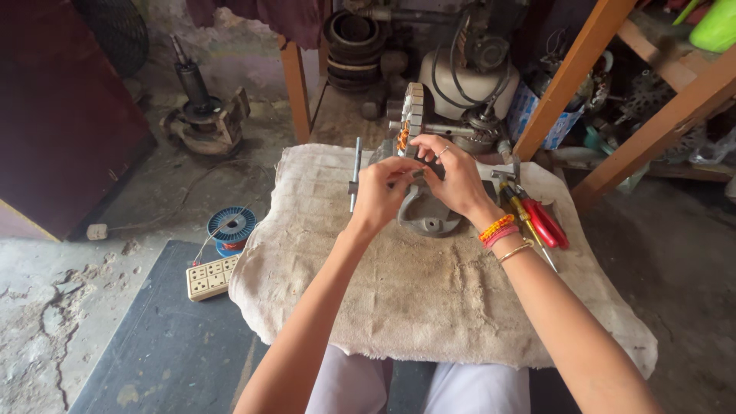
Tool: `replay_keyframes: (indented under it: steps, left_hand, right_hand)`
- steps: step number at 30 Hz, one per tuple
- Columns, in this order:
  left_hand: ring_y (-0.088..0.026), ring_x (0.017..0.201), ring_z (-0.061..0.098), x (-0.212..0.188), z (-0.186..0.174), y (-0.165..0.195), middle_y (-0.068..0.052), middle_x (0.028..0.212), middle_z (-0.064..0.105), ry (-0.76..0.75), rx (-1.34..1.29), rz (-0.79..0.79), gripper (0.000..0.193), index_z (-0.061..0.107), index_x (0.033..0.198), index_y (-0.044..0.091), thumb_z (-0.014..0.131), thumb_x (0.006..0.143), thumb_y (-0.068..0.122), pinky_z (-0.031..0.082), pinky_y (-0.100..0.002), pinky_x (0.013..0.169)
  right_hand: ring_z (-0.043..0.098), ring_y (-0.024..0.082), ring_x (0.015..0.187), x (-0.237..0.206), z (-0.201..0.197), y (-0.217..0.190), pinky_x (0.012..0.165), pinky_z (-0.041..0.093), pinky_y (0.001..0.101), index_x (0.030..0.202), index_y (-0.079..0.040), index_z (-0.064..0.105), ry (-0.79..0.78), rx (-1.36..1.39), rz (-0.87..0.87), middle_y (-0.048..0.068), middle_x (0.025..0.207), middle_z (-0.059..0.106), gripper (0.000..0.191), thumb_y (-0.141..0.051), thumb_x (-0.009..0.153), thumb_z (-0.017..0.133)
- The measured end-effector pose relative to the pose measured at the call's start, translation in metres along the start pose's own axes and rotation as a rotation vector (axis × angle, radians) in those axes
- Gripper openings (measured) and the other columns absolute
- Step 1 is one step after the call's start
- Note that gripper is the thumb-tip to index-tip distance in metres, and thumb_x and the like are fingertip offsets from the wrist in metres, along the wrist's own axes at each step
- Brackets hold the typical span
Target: The person sits at a workbench with a motor rotor clamped in a bench vise and inserts small green wedges one at a time into slots around the rotor, pressing each into place by hand and working around the circumference. They occasionally steady the rotor with one hand while fitting a piece with the other.
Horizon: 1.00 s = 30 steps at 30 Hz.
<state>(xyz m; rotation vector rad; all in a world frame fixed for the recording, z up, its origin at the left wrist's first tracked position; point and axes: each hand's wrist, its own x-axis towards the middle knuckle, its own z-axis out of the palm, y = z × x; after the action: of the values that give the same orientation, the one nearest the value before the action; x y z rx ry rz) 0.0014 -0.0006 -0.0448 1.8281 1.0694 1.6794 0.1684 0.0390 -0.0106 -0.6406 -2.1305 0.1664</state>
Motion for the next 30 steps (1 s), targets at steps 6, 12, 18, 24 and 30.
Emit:
replay_keyframes:
  steps: [6, 12, 18, 24, 30]
  left_hand:
    - [-0.025, 0.105, 0.073, 0.007, -0.002, -0.019, -0.018, 0.110, 0.074, 0.060, -0.650, -0.253, 0.015, 0.067, 0.108, -0.006, 0.058, 0.105, 0.005, 0.061, -0.036, 0.093]
    - [-0.031, 0.121, 0.068, 0.012, -0.005, -0.022, -0.023, 0.128, 0.066, 0.132, -0.989, -0.266, 0.010, 0.053, 0.101, 0.000, 0.050, 0.107, 0.008, 0.056, -0.040, 0.108]
    - [-0.033, 0.117, 0.069, 0.030, -0.011, -0.016, -0.027, 0.124, 0.065, 0.227, -0.958, -0.304, 0.008, 0.051, 0.105, -0.002, 0.050, 0.105, 0.006, 0.056, -0.041, 0.106]
    - [-0.033, 0.116, 0.068, 0.040, -0.011, -0.017, -0.028, 0.122, 0.066, 0.274, -1.000, -0.358, 0.009, 0.051, 0.105, -0.003, 0.051, 0.104, 0.006, 0.057, -0.039, 0.104]
    - [-0.033, 0.119, 0.067, 0.043, -0.014, -0.030, -0.028, 0.128, 0.065, 0.319, -0.949, -0.418, 0.009, 0.052, 0.104, -0.002, 0.052, 0.104, 0.007, 0.056, -0.039, 0.106]
  right_hand:
    - [0.070, 0.019, 0.087, -0.002, -0.007, 0.005, 0.074, 0.052, 0.0317, 0.128, -0.008, 0.055, 0.028, -0.020, 0.048, 0.005, 0.099, 0.069, 0.041, 0.003, 0.091, 0.068]
    - [0.070, 0.017, 0.085, 0.013, -0.017, 0.006, 0.071, 0.052, 0.0297, 0.129, -0.005, 0.052, 0.039, 0.028, 0.013, 0.005, 0.100, 0.072, 0.040, 0.004, 0.093, 0.065]
    - [0.069, 0.017, 0.083, 0.014, -0.013, 0.004, 0.070, 0.052, 0.0286, 0.132, -0.004, 0.051, 0.087, 0.083, 0.070, 0.006, 0.095, 0.072, 0.044, 0.005, 0.091, 0.063]
    - [0.070, 0.016, 0.082, 0.016, -0.011, 0.009, 0.069, 0.054, 0.0279, 0.132, -0.005, 0.051, 0.103, 0.063, 0.084, 0.006, 0.097, 0.072, 0.043, 0.005, 0.092, 0.063]
    - [0.069, 0.015, 0.079, 0.019, -0.007, 0.013, 0.066, 0.053, 0.0268, 0.132, -0.004, 0.051, 0.068, 0.018, 0.083, 0.007, 0.100, 0.074, 0.045, 0.006, 0.090, 0.062]
